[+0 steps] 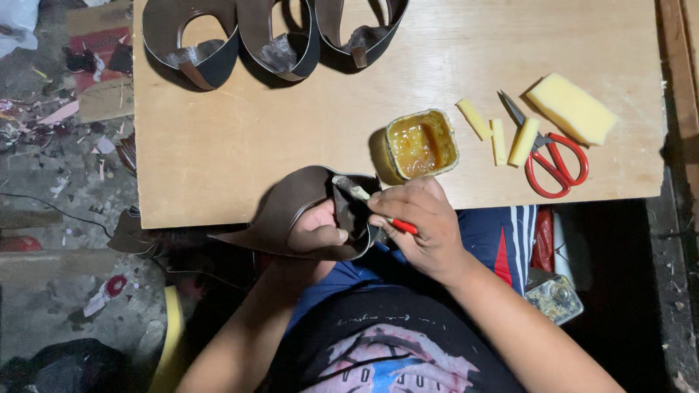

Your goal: The person holds a curved brown shoe counter in one hand and uses a brush to spread glue from a small container onto its inner edge. They dip the brush back into the glue container as needed and set each finished piece on the table with the others.

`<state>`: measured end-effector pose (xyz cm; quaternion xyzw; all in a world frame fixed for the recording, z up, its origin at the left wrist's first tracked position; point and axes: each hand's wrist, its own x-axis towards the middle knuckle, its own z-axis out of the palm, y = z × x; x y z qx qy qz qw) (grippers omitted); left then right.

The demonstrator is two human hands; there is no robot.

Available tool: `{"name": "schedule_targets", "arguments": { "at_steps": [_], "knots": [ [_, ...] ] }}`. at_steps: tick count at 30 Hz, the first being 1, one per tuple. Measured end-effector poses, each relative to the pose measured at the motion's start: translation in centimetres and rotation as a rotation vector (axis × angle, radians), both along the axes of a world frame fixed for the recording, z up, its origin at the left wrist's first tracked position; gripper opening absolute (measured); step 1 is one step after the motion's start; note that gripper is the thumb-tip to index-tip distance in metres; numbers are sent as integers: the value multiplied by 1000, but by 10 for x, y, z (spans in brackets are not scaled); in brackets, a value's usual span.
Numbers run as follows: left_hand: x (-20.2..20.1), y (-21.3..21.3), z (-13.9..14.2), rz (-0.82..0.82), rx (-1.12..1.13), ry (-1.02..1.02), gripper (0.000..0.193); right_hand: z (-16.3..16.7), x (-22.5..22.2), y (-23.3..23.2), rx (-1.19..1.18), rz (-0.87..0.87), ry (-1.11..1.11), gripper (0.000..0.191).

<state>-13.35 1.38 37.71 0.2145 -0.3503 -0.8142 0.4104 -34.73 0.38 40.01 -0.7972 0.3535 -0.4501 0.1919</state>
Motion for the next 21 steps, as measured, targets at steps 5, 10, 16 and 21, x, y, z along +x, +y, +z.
{"name": "schedule_targets", "arguments": {
  "at_steps": [5, 10, 16, 21],
  "knots": [
    [-2, 4, 2, -20, 67, 2, 71, -3, -3, 5, 90, -93, -30, 20],
    [2, 5, -7, 5, 15, -55, 70, -7, -6, 6, 268, -30, -99, 17],
    [5, -3, -24, 24, -45, -146, 76, -7, -11, 10, 270, 87, -102, 18],
    [1, -3, -35, 147, -46, -202, 82, -10, -20, 11, 375, 130, -98, 15]
  ]
}}
